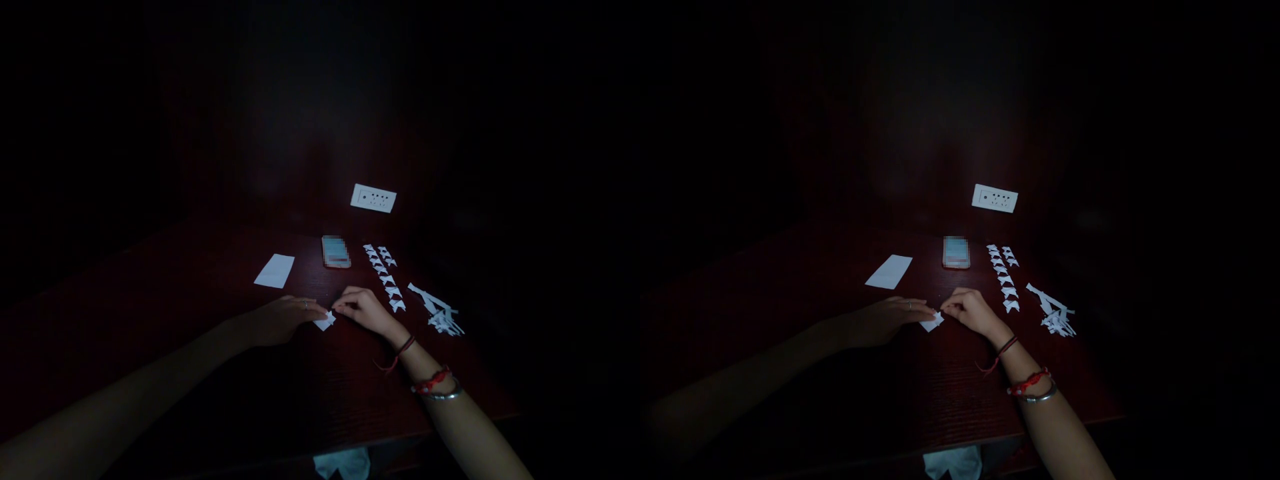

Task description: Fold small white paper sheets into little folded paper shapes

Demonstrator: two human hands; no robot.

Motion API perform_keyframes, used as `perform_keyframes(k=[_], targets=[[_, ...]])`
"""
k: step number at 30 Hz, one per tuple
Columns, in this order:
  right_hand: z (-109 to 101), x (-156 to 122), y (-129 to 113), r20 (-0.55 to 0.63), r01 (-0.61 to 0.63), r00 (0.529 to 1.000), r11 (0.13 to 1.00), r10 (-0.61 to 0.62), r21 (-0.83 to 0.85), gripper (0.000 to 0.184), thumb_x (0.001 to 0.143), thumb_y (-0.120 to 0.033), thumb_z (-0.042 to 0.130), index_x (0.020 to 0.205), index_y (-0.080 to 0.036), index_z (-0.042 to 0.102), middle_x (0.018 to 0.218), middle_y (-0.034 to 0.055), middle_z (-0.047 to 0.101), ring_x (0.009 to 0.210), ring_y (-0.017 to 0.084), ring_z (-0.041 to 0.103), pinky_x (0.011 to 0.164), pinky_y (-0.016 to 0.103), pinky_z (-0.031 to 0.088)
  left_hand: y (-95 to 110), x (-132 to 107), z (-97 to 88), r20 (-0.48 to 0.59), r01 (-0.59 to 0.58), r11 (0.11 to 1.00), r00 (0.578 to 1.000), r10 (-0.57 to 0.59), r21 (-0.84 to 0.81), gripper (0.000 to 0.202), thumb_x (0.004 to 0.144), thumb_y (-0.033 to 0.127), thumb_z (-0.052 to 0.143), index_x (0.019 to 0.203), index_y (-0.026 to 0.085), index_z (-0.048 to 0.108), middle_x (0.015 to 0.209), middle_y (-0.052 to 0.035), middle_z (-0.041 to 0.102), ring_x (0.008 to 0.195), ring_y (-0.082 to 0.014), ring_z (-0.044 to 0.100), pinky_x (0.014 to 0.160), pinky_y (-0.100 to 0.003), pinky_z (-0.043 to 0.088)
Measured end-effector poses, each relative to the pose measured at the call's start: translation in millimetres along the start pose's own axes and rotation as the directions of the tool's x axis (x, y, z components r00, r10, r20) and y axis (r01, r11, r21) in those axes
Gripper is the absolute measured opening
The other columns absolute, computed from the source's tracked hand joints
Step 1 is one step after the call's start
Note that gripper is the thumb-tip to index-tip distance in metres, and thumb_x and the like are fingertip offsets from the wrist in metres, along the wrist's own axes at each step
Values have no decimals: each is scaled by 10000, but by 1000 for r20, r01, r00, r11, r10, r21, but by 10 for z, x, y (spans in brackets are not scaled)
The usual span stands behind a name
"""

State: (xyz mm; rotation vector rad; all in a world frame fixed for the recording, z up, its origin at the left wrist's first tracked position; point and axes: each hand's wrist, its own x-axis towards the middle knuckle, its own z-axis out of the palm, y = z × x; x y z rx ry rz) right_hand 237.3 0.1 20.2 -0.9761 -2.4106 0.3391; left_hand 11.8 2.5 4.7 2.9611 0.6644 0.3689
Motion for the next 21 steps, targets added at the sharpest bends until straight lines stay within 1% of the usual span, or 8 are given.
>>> perform_keyframes(k=[2, 4, 7, 11, 14, 17, 19, 21], targets=[[-38, -23, -26, 73, 104, 992, 994, -101, -38, 195, 770, -179, 457, 885, -175, 615, 800, 31, 553, 733, 90, 505, 677, 191, 385, -8, -12, -11, 0, -10, 1000, 1000, 10, -8, 728, 611, -91, 314, 1211, 321, 281, 1243, 42, 368, 1149, -173, 292, 887, -364, 276], [-54, -37, -48, 136, 153, 981, 985, -140, -85, 232, 775, -145, 439, 932, -190, 603, 835, 33, 548, 756, 93, 508, 687, 192, 384, -6, -12, -29, 0, -13, 1000, 1000, 13, -16, 709, 632, -84, 315, 1213, 321, 280, 1243, 36, 368, 1149, -170, 295, 887, -360, 276], [-58, -37, -80, 200, 182, 969, 970, -148, -160, 271, 775, -117, 420, 973, -203, 584, 862, 31, 546, 773, 96, 511, 698, 191, 381, 7, 6, -65, -1, -15, 999, 1000, 15, -36, 660, 665, -59, 331, 1209, 314, 296, 1230, 24, 387, 1135, -173, 319, 874, -346, 291], [-73, -30, -122, 232, 192, 964, 941, -128, -278, 286, 758, -111, 433, 975, -225, 580, 868, 24, 551, 781, 106, 514, 703, 202, 374, 9, 17, -103, 1, -22, 999, 1000, 22, -46, 640, 662, -52, 340, 1201, 292, 316, 1226, 15, 393, 1128, -173, 328, 866, -341, 298], [-92, -38, -137, 217, 169, 971, 934, -103, -314, 263, 747, -114, 444, 934, -216, 598, 851, 21, 555, 745, 101, 516, 689, 200, 377, -9, 5, -100, 7, -23, 999, 1000, 23, -39, 686, 622, -76, 328, 1200, 293, 313, 1226, 20, 390, 1131, -171, 320, 865, -349, 294], [-115, -47, -141, 127, 132, 987, 950, -99, -285, 260, 754, -113, 426, 935, -188, 597, 855, 23, 556, 745, 97, 514, 704, 198, 384, -16, -8, -79, -33, -24, 999, 999, 23, -35, 668, 625, -73, 332, 1185, 292, 337, 1203, 17, 407, 1095, -165, 358, 863, -335, 296], [-130, -46, -144, 57, 119, 992, 961, -108, -248, 267, 758, -107, 412, 947, -168, 590, 862, 29, 556, 768, 98, 510, 726, 199, 386, 0, -12, -70, -62, -5, 1000, 998, 4, -18, 616, 651, -55, 342, 1170, 277, 363, 1176, -1, 419, 1050, -161, 395, 854, -315, 308], [-139, -42, -147, 20, 121, 993, 969, -119, -215, 264, 759, -106, 409, 944, -159, 591, 859, 31, 557, 783, 101, 508, 741, 203, 387, 31, -13, -70, -70, 29, 1000, 997, -29, -1, 580, 672, -38, 348, 1172, 257, 362, 1146, -20, 428, 1013, -159, 417, 840, -301, 321]])
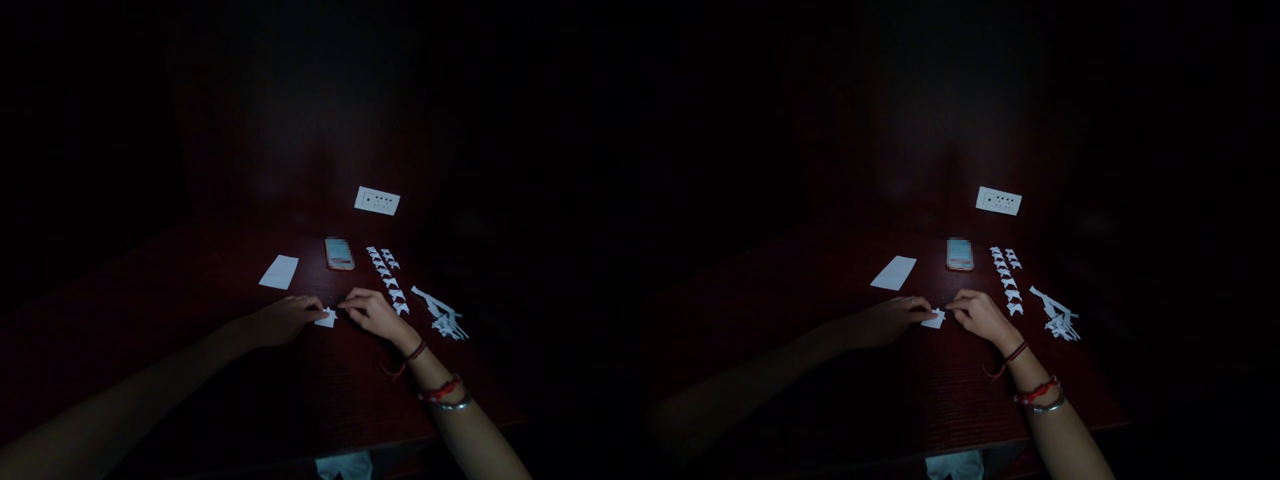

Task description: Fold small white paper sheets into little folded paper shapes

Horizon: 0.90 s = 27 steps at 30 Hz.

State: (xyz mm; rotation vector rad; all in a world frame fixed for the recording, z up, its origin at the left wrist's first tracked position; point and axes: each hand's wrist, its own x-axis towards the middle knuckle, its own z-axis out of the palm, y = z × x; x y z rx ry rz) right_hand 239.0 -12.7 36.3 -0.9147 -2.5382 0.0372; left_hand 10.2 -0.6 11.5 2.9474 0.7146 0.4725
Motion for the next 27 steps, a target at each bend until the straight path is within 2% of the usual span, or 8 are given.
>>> perform_keyframes(k=[4, 11, 15, 17, 20, 23, 27], targets=[[7, 7, -8, 25, 4, 1000, 999, -5, 34, 251, 761, -121, 419, 931, -171, 597, 838, 28, 560, 766, 103, 512, 729, 211, 394, 56, -1, -5, -28, 63, 997, 998, -65, -37, 500, 715, 4, 349, 1175, 199, 342, 1123, -43, 433, 999, -157, 418, 839, -292, 329], [58, 11, -22, 139, 12, 990, 1000, -15, 22, 234, 776, -180, 427, 942, -179, 592, 852, 30, 552, 756, 98, 515, 714, 200, 380, 81, 6, 2, -31, 34, 999, 999, -35, -32, 436, 736, 21, 348, 1131, 199, 396, 1162, -42, 391, 1032, -161, 390, 856, -296, 324], [77, 3, 6, 178, -3, 984, 1000, 7, -23, 233, 769, -186, 440, 945, -181, 591, 873, 33, 543, 763, 102, 515, 719, 205, 375, 121, 16, -32, -28, 23, 1000, 999, -23, 5, 343, 773, 70, 366, 1078, 205, 449, 1058, -36, 456, 963, -158, 432, 837, -304, 333], [79, 1, 16, 177, -6, 984, 1000, 12, -30, 236, 771, -191, 439, 954, -180, 587, 877, 33, 540, 761, 102, 514, 719, 205, 374, 141, 27, -54, -31, 13, 1000, 999, -12, 25, 305, 781, 87, 376, 1037, 217, 480, 1018, -29, 470, 932, -157, 445, 829, -312, 334], [73, 0, 15, 178, -5, 984, 1000, 9, -24, 233, 773, -206, 443, 954, -183, 587, 865, 32, 541, 759, 104, 514, 715, 207, 374, 145, 35, -72, -57, -3, 999, 998, 6, 48, 308, 772, 91, 393, 1029, 233, 486, 1099, -33, 423, 974, -170, 423, 841, -330, 323], [57, 3, -2, 176, -3, 984, 1000, 1, 7, 230, 776, -235, 448, 949, -182, 589, 852, 33, 547, 753, 104, 516, 705, 206, 378, 105, 16, -54, -57, -62, 997, 996, 65, 45, 351, 778, 87, 382, 1092, 234, 439, 1173, -36, 384, 1070, -177, 357, 881, -332, 295], [34, 12, -32, 168, 9, 986, 998, -19, 65, 260, 754, -310, 483, 951, -178, 589, 852, 37, 556, 751, 111, 520, 698, 212, 385, 46, -14, -11, -21, -118, 992, 993, 119, 50, 368, 796, 105, 369, 1144, 220, 391, 1150, -45, 422, 1087, -165, 351, 901, -325, 279]])
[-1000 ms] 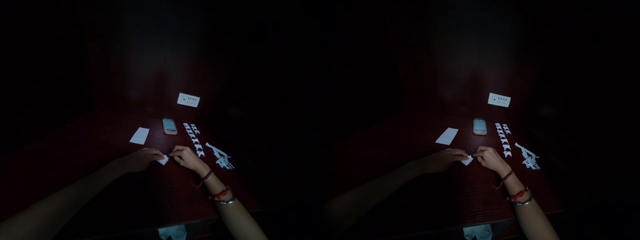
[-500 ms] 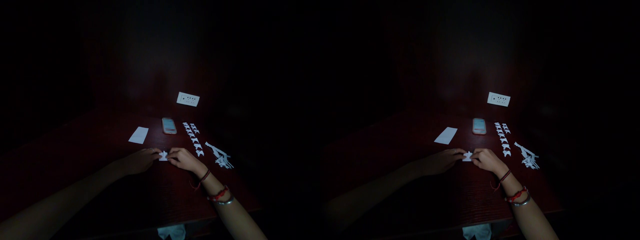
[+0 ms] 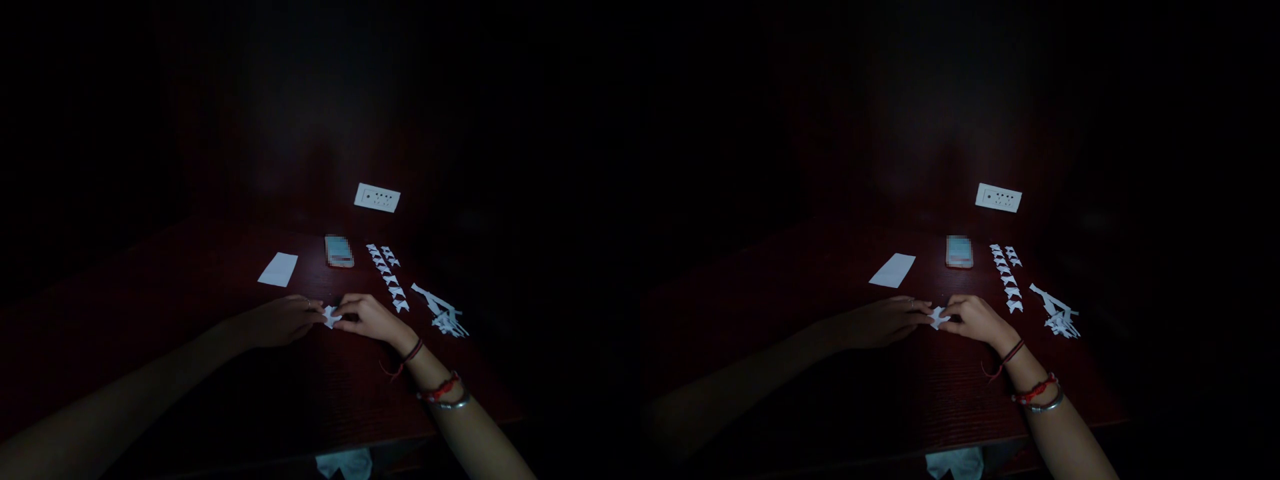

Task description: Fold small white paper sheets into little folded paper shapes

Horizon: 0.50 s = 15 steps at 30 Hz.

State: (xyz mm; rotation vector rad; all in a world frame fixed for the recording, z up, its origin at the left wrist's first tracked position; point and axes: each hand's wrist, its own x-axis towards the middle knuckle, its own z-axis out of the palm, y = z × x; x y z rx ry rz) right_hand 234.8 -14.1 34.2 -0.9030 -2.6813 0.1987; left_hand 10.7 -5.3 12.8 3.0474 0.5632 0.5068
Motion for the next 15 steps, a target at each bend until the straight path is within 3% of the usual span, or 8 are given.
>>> perform_keyframes(k=[10, 15], targets=[[47, 11, 57, -35, 20, 999, 996, -17, 89, 193, 783, -250, 449, 830, -161, 614, 801, 31, 563, 716, 94, 516, 677, 192, 387, 68, 23, -60, -7, 18, 999, 1000, -19, -42, 320, 784, 110, 382, 1083, 209, 444, 1027, -51, 454, 886, -152, 459, 796, -284, 354], [48, 8, 29, -53, -25, 998, 991, 32, 128, 152, 767, -208, 463, 792, -143, 598, 738, 21, 549, 647, 80, 500, 614, 178, 386, 102, 41, -47, -3, 71, 997, 997, -71, 3, 314, 793, 93, 364, 1088, 177, 431, 996, -63, 460, 841, -150, 462, 764, -277, 357]])
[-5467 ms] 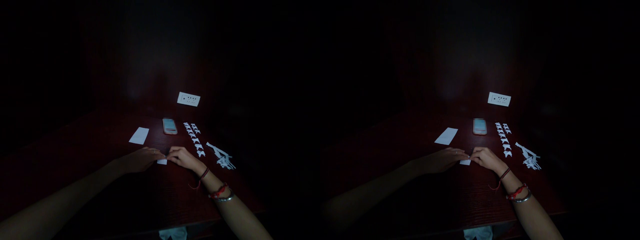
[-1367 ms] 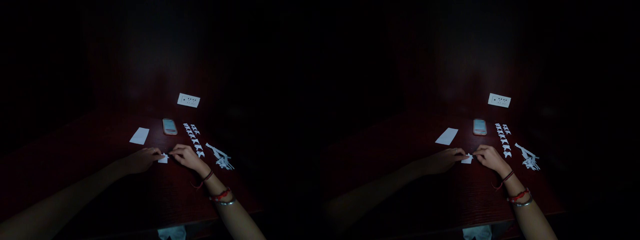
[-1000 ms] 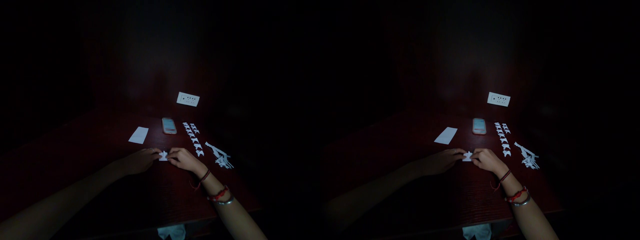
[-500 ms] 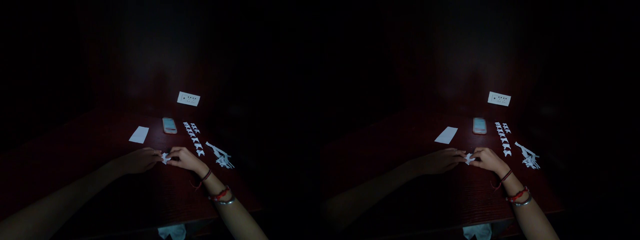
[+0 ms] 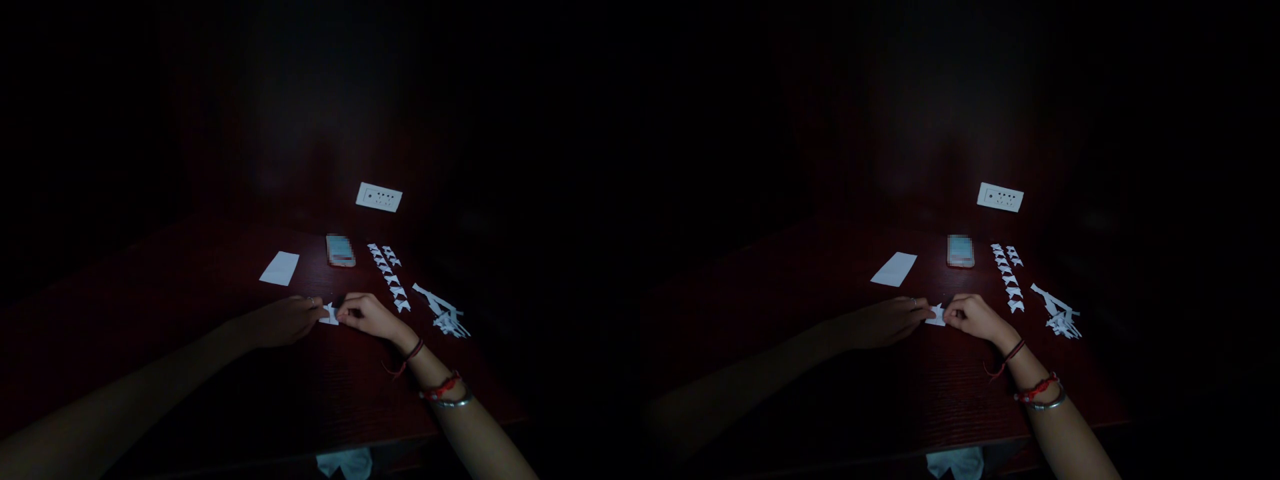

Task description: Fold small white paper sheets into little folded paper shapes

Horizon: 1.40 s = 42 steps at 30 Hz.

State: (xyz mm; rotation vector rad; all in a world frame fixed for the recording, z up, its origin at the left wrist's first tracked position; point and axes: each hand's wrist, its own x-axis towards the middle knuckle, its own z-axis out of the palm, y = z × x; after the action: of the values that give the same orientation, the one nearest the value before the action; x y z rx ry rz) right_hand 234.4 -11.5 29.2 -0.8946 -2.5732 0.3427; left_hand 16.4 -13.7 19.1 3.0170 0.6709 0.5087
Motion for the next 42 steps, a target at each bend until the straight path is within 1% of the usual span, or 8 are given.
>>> perform_keyframes(k=[10, 19, 27, 33, 35, 38, 40, 42], targets=[[51, 34, 23, -16, -144, 989, 990, 144, 14, 95, 696, -126, 476, 671, -124, 567, 660, 2, 534, 583, 69, 465, 572, 172, 356, -22, 44, 113, 36, 24, 996, 999, -27, 90, 376, 753, 84, 409, 1102, 221, 433, 1038, -52, 445, 872, -167, 462, 749, -287, 357], [85, 51, 32, 15, -378, 925, 920, 379, 100, 110, 656, -186, 492, 651, -126, 584, 616, -11, 559, 557, 65, 473, 545, 165, 349, 28, 80, 78, 51, 19, 999, 998, -22, 48, 410, 756, 74, 396, 1147, 198, 381, 1111, -46, 464, 988, -178, 427, 833, -313, 311], [95, 67, 40, 9, -449, 893, 889, 450, 91, 111, 634, -230, 521, 618, -137, 579, 595, -9, 573, 532, 70, 484, 504, 165, 340, 20, 92, 123, 62, -3, 997, 998, -1, 73, 466, 745, 42, 384, 1160, 254, 379, 1136, -37, 436, 1005, -189, 407, 832, -326, 295], [114, 78, 32, -13, -503, 864, 863, 504, 58, 102, 614, -242, 559, 628, -144, 581, 565, -18, 554, 513, 71, 477, 480, 165, 331, -32, 108, 126, 55, 37, 999, 998, -36, -9, 590, 655, -33, 377, 1147, 293, 386, 1107, 3, 445, 965, -172, 423, 767, -294, 314], [111, 72, 35, -40, -463, 884, 884, 466, 62, 75, 618, -210, 564, 637, -139, 580, 594, -14, 554, 543, 73, 484, 510, 166, 347, -65, 103, 133, 57, 32, 999, 998, -31, -26, 624, 630, -42, 377, 1154, 295, 377, 1120, 8, 436, 977, -175, 412, 768, -298, 308], [72, 45, 38, -103, -279, 955, 960, 279, 15, 83, 646, -150, 555, 715, -144, 600, 674, 0, 543, 621, 81, 490, 581, 174, 366, -102, 85, 151, 47, 29, 999, 999, -28, -29, 649, 611, -57, 358, 1157, 294, 374, 1137, 7, 424, 983, -177, 404, 769, -302, 304], [29, 21, 31, -68, -119, 991, 992, 116, -52, 143, 680, -120, 528, 781, -167, 618, 732, 10, 532, 679, 86, 492, 630, 181, 367, -112, 75, 160, 42, 29, 999, 999, -28, -30, 653, 609, -61, 350, 1156, 294, 375, 1132, 5, 428, 982, -176, 403, 768, -301, 306], [-10, 1, 16, 16, -22, 1000, 994, 23, -105, 197, 714, -104, 492, 826, -194, 627, 777, 15, 530, 714, 89, 496, 658, 187, 364, -114, 72, 163, 38, 29, 999, 999, -27, -35, 655, 610, -63, 347, 1155, 300, 377, 1118, 6, 438, 972, -172, 409, 768, -298, 307]])
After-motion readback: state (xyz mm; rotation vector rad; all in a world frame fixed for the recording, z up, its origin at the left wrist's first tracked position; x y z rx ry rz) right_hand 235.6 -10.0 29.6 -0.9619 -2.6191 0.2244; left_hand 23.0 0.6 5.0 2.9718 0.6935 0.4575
